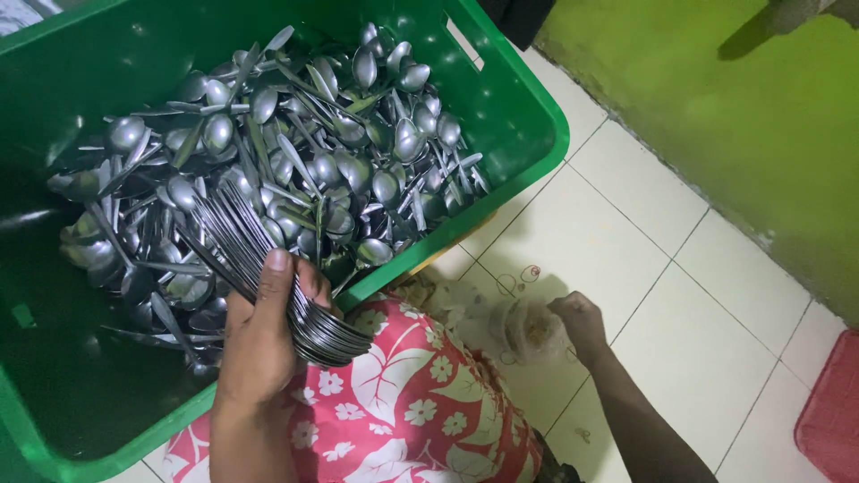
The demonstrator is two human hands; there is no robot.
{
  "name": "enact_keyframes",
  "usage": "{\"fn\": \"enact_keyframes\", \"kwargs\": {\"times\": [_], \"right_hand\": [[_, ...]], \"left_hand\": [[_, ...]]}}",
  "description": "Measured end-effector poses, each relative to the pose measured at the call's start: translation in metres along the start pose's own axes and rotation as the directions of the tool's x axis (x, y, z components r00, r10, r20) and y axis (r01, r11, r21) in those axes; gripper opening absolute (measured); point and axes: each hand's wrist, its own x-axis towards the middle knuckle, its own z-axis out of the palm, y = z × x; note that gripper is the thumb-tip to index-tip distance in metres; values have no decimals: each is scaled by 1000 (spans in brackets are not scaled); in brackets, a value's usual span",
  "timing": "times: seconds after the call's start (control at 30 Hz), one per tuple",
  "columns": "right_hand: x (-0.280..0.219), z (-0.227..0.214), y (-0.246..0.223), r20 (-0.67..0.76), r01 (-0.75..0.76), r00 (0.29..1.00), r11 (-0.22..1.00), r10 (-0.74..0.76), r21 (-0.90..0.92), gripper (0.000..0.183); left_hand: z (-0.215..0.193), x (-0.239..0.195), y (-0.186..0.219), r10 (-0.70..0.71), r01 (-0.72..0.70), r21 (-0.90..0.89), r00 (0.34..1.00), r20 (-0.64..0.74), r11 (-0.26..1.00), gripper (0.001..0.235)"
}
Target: The person sits on the floor and sorts a large pile of metal spoons in a green bin, separating them into smaller groups and moving some to an adjacent bin. The person then gathers a bundle of spoons and secures them with a rubber band.
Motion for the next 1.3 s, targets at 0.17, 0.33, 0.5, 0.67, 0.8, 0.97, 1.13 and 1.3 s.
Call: {"fn": "enact_keyframes", "kwargs": {"times": [0.17,0.33,0.5,0.67,0.8,0.97,1.13,1.3], "right_hand": [[-16,-11,-24,99,115,981,917,-165,382,20],[-13,-18,-42,140,170,914,672,-381,721,21],[-17,-27,-53,166,61,935,601,-314,797,19],[-41,-19,-106,357,-185,758,344,-546,921,7],[-45,1,-151,532,-479,451,309,-716,822,8],[-79,70,-266,658,-65,349,684,-667,727,62],[-127,157,-395,716,162,282,768,-638,620,69],[-169,216,-453,925,107,206,947,-318,302,97]], "left_hand": [[-2,1,-3,31,-31,12,999,36,999,47],[-1,1,-5,13,-12,-34,1000,21,999,47],[-4,5,-11,-12,13,85,1000,-5,996,47],[5,8,-17,-108,116,73,989,-102,991,47],[4,6,-13,19,-23,79,998,60,997,50],[-7,3,-5,96,-98,11,992,85,995,50],[-24,2,23,196,-214,203,975,104,956,51],[-37,26,10,354,-424,223,887,296,878,28]]}}
